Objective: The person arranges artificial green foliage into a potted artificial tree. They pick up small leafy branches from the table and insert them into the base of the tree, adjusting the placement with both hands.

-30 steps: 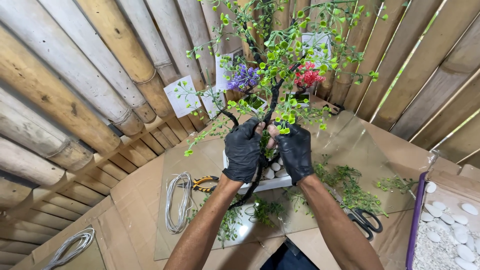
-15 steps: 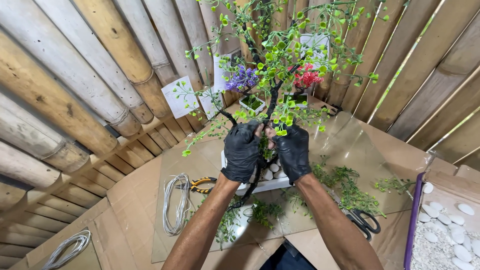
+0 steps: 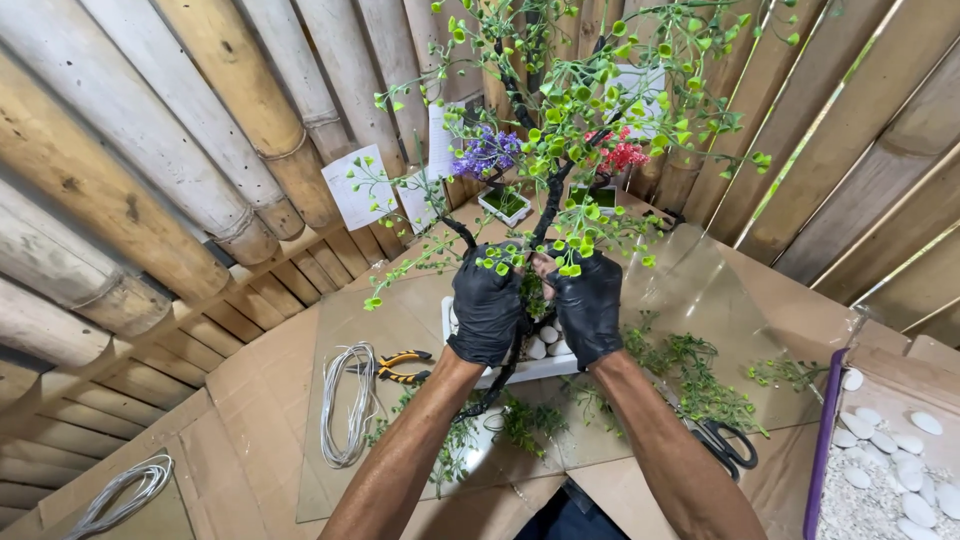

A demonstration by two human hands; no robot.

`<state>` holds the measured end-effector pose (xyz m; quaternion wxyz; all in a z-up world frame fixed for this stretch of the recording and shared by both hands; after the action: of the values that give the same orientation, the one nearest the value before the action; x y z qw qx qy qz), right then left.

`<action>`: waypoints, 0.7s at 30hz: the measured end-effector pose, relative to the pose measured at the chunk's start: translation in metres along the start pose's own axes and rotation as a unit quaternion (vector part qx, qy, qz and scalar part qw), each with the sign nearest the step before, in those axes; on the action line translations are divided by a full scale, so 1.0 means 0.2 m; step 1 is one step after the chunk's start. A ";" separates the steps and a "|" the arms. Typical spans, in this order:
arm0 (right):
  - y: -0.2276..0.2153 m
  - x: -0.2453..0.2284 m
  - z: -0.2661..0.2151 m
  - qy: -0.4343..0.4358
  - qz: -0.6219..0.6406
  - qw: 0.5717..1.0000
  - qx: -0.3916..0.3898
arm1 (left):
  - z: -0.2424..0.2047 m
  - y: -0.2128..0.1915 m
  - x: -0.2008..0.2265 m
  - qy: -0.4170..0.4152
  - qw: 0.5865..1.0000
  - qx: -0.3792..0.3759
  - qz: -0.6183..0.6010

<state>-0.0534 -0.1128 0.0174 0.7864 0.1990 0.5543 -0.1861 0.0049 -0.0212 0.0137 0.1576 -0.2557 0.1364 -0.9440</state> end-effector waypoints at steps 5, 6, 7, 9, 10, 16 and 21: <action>0.01 0.04 0.01 -0.015 0.038 0.999 0.013 | -0.02 0.03 0.00 -0.025 0.999 0.007 0.020; 0.02 0.02 -0.01 -0.020 0.035 0.999 0.013 | 0.00 0.01 0.07 -0.041 0.999 0.011 -0.006; 0.02 0.03 0.00 -0.020 0.035 0.999 0.014 | 0.00 -0.02 0.07 -0.041 0.999 0.011 -0.006; 0.02 0.06 0.01 -0.006 0.023 1.000 0.016 | 0.01 -0.06 0.09 -0.025 0.999 -0.024 0.014; 0.02 0.04 0.01 -0.006 0.023 1.000 0.015 | -0.10 0.06 -0.20 -0.026 0.999 -0.024 0.013; -0.01 0.00 0.00 0.015 0.018 1.000 0.005 | -0.13 0.15 -0.25 -0.083 0.994 -0.036 -0.062; 0.00 -0.15 -0.07 0.014 0.060 0.998 -0.003 | -0.07 -0.01 -0.13 -0.125 0.973 -0.084 -0.175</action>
<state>-0.0736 -0.1030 0.0418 0.7889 0.2323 0.5529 -0.1337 0.0177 -0.0083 -0.0089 -0.0161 -0.4042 0.1472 -0.9026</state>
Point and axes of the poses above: each hand's wrist, its own z-axis towards the middle knuckle, its own y-axis out of the palm, x = y × z, the point moved 1 cm from there along z, towards the middle knuckle, and after that the axes turned 12 degrees about -x, right-handed, at the moved point
